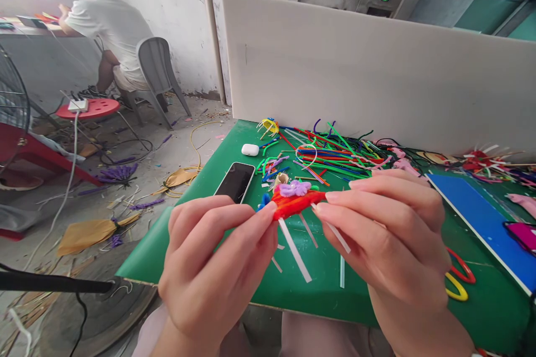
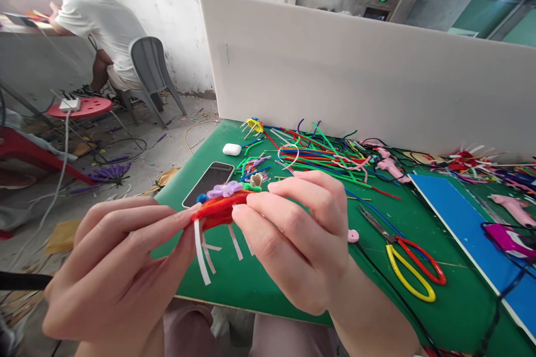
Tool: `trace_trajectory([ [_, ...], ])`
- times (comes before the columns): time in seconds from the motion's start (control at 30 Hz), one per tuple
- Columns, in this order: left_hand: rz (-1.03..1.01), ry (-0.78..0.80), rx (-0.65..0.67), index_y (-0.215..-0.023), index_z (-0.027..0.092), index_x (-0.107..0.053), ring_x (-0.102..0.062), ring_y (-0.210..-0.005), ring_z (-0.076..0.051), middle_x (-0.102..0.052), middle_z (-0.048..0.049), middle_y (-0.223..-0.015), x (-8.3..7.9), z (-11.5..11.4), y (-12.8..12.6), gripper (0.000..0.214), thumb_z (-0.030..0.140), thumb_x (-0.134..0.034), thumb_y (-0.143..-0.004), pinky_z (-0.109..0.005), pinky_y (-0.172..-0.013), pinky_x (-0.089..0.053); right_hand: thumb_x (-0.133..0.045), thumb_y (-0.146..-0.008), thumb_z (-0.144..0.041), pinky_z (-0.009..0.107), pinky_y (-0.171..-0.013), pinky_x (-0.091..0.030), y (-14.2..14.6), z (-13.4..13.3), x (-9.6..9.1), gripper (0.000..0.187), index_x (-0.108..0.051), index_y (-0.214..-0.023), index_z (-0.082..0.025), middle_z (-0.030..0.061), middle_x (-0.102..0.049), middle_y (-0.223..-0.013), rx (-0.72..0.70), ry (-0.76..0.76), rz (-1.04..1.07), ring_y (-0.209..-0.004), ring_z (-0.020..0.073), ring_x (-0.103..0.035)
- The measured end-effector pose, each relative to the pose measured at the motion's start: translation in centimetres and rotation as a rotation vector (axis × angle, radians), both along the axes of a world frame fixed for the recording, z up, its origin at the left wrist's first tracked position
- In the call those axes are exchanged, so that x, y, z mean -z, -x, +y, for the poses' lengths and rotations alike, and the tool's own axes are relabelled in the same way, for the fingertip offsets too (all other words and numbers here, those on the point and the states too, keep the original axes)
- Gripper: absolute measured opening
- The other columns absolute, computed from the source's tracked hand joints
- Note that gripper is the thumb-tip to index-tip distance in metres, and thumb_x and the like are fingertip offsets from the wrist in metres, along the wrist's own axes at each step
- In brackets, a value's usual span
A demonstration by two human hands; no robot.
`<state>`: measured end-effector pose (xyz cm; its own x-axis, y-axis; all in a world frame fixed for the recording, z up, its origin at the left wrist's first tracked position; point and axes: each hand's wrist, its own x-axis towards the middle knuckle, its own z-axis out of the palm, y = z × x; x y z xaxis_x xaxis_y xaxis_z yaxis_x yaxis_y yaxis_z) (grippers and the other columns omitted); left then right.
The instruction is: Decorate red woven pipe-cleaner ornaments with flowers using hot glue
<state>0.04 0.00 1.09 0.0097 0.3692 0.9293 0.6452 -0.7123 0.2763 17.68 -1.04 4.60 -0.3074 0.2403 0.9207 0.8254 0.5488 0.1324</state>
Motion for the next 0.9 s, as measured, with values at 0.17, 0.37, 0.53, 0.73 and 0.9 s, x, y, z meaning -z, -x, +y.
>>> trace_trajectory([
  [0.17,-0.008,-0.015,-0.002,-0.086,0.023,-0.066,-0.053,-0.074,-0.017,-0.057,0.0001,-0.073,-0.06,0.07,-0.13,0.028,0.006,-0.07,-0.065,-0.033,-0.063,-0.041,-0.066,-0.074,-0.016,0.037,-0.079,-0.051,-0.12,0.28,0.13,0.012,-0.065,-0.083,-0.024,-0.0005,-0.068,-0.079,-0.005,-0.034,-0.002,-0.082,0.0174,-0.058],
  [0.37,-0.01,0.013,0.003,-0.087,0.024,-0.065,-0.053,-0.075,-0.016,-0.057,0.0006,-0.074,-0.14,-0.09,-0.28,0.029,0.004,-0.068,-0.066,-0.034,-0.065,-0.042,-0.066,-0.073,-0.014,0.039,-0.078,-0.051,0.01,0.27,0.09,0.012,-0.066,-0.082,-0.022,0.0004,-0.068,-0.079,0.001,-0.004,0.014,-0.083,0.018,-0.058],
  [0.53,-0.002,0.003,-0.002,-0.088,0.025,-0.065,-0.053,-0.074,-0.016,-0.058,0.001,-0.074,-0.2,-0.07,-0.18,0.03,0.004,-0.068,-0.067,-0.034,-0.064,-0.042,-0.066,-0.072,-0.014,0.039,-0.079,-0.051,-0.06,0.46,0.19,0.012,-0.065,-0.082,-0.021,0.0009,-0.068,-0.077,-0.024,-0.056,0.011,-0.081,0.0182,-0.059],
  [0.73,0.012,-0.033,0.019,-0.087,0.02,-0.066,-0.053,-0.074,-0.017,-0.058,-0.0007,-0.074,-0.19,0.08,-0.01,0.032,0.0,-0.069,-0.063,-0.035,-0.062,-0.041,-0.068,-0.071,-0.014,0.039,-0.078,-0.051,-0.12,0.47,0.19,0.013,-0.065,-0.081,-0.021,-0.0001,-0.069,-0.075,-0.021,-0.069,0.006,-0.08,0.0178,-0.06],
  [0.9,0.015,-0.011,0.031,-0.087,0.02,-0.066,-0.053,-0.074,-0.017,-0.058,-0.0007,-0.074,-0.14,-0.18,-0.14,0.032,0.0,-0.07,-0.062,-0.035,-0.063,-0.042,-0.067,-0.072,-0.015,0.038,-0.075,-0.052,-0.06,0.58,0.21,0.012,-0.065,-0.081,-0.022,-0.0003,-0.069,-0.076,-0.025,-0.046,0.006,-0.079,0.0179,-0.06],
])
